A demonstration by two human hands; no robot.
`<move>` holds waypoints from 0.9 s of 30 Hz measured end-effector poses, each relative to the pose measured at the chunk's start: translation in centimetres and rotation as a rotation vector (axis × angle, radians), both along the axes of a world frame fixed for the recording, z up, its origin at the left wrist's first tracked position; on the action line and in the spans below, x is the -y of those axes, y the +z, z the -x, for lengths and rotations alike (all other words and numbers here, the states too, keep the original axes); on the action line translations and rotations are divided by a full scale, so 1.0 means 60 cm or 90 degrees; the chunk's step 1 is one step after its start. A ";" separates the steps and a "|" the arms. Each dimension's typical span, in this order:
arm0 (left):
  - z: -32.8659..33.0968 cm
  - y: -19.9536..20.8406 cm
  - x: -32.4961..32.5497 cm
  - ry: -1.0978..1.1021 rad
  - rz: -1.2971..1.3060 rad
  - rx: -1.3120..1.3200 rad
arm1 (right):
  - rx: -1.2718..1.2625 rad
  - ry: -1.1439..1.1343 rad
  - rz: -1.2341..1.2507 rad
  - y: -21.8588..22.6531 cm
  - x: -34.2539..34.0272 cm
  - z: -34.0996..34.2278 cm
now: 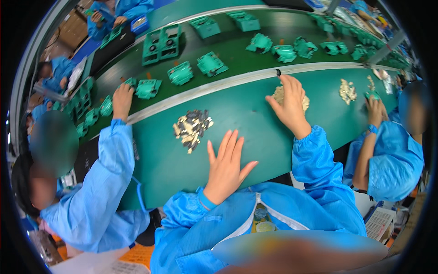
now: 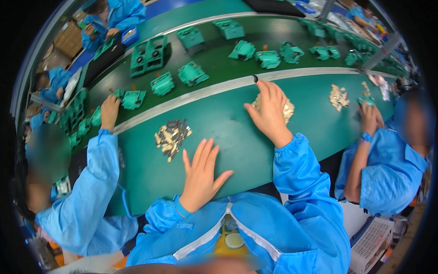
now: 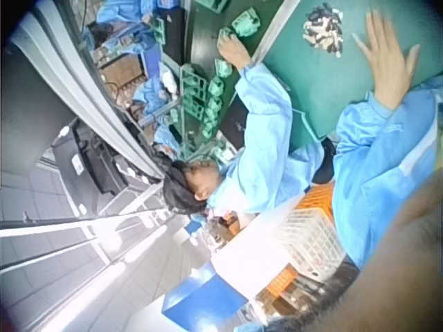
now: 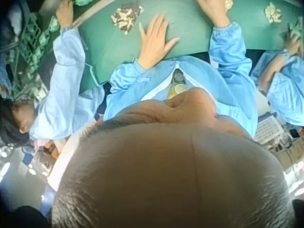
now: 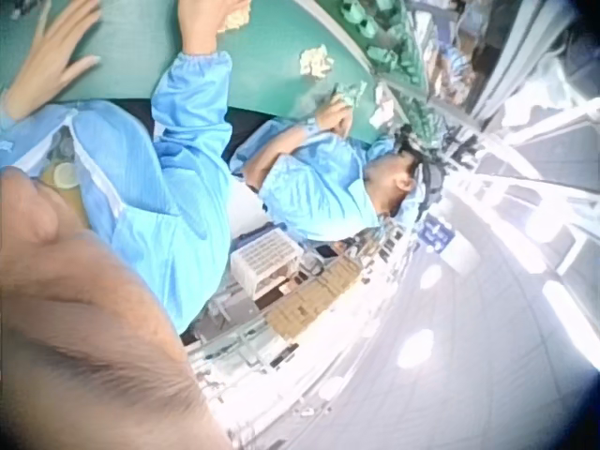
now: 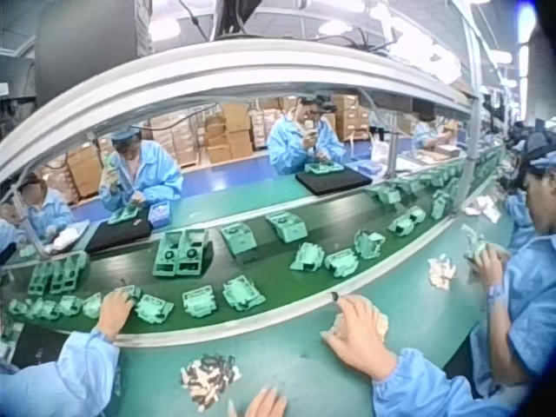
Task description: The person picks up a green plastic housing and a black component, fits the component into the housing by hand, and sets the assembly aside. They then pick up another black component and a tan adhesive strip, press them together, and set the piece back down.
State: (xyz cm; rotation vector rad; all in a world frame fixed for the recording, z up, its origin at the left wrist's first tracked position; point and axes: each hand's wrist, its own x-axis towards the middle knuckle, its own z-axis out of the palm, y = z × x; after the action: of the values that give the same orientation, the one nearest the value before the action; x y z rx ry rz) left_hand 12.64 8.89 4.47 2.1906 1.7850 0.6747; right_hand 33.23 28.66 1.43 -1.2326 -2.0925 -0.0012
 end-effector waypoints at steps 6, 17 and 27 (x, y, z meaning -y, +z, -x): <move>-0.008 -0.048 -0.006 -0.025 -0.023 0.067 | 0.016 -0.121 -0.102 0.068 -0.213 -0.154; -0.021 -0.057 -0.017 -0.032 -0.071 0.106 | -0.029 -0.286 0.113 0.031 -0.404 -0.211; -0.015 -0.029 -0.006 -0.113 -0.189 0.227 | 0.000 0.383 0.528 0.189 -0.062 -0.004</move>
State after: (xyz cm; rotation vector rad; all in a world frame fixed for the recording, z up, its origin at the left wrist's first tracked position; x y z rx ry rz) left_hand 13.52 9.25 2.75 2.1949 1.3661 1.2620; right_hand 33.46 32.35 12.79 -0.9400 -2.4630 1.2313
